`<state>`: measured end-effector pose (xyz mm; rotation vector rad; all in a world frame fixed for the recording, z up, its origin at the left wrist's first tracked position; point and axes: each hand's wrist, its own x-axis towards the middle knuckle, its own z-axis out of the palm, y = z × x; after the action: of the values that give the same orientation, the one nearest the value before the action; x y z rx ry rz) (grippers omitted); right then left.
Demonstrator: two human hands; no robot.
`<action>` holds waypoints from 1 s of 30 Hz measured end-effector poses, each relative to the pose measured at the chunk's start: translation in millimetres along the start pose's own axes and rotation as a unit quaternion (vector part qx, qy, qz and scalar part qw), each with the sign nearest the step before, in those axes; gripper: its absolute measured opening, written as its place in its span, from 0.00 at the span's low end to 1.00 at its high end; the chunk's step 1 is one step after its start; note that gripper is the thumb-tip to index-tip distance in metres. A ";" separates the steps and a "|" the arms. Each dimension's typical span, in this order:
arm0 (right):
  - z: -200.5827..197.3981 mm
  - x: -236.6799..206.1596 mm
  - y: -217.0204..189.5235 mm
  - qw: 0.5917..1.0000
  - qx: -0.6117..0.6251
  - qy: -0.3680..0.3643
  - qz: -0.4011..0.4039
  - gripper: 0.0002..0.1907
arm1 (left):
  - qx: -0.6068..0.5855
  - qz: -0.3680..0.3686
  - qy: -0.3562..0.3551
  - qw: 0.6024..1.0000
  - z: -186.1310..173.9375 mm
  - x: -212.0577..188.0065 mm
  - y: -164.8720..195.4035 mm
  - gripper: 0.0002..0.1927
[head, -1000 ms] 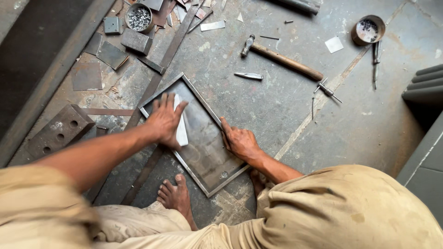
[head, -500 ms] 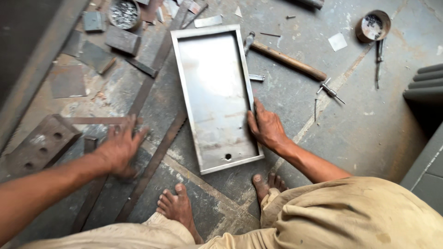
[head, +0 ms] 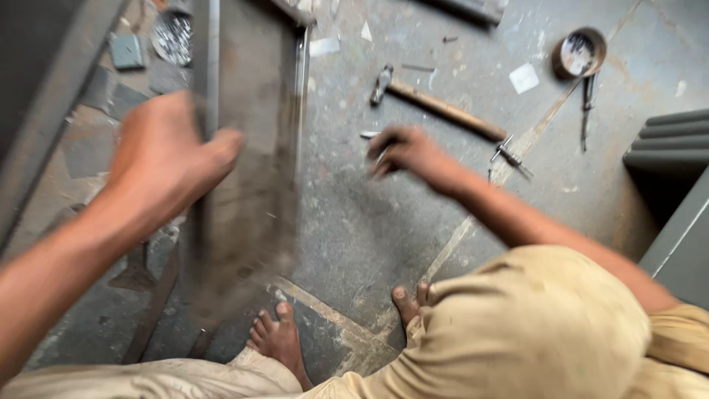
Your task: The person sits on the floor and uses a hammer and punch to fasten metal pieces into a rectangular frame. They then move to a metal cabinet and use a screwdriver to secure the frame to the cabinet's interior shelf.
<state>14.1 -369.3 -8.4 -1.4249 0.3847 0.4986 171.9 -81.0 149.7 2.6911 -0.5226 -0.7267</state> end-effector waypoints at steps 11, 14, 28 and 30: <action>-7.6 -92.4 -276.9 0.938 -0.009 0.051 -0.343 0.17 | -0.327 0.025 0.389 0.861 -51.0 23.4 -89.6 0.33; 50.5 -94.8 -256.7 0.934 0.028 0.076 -0.349 0.17 | -0.275 -0.091 0.274 0.917 -17.1 33.7 -94.7 0.38; 65.7 -92.2 -185.6 0.950 0.089 0.075 -0.289 0.11 | -0.496 -0.042 -0.108 0.861 62.4 27.9 -74.5 0.32; 65.0 -91.1 -182.9 0.951 0.069 0.078 -0.291 0.10 | -0.490 -0.041 -0.121 0.862 68.2 30.7 -76.5 0.32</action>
<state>34.2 -326.9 200.8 -1.3656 0.1063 -0.1203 180.6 -39.2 51.6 1.6767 -0.0301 -1.0091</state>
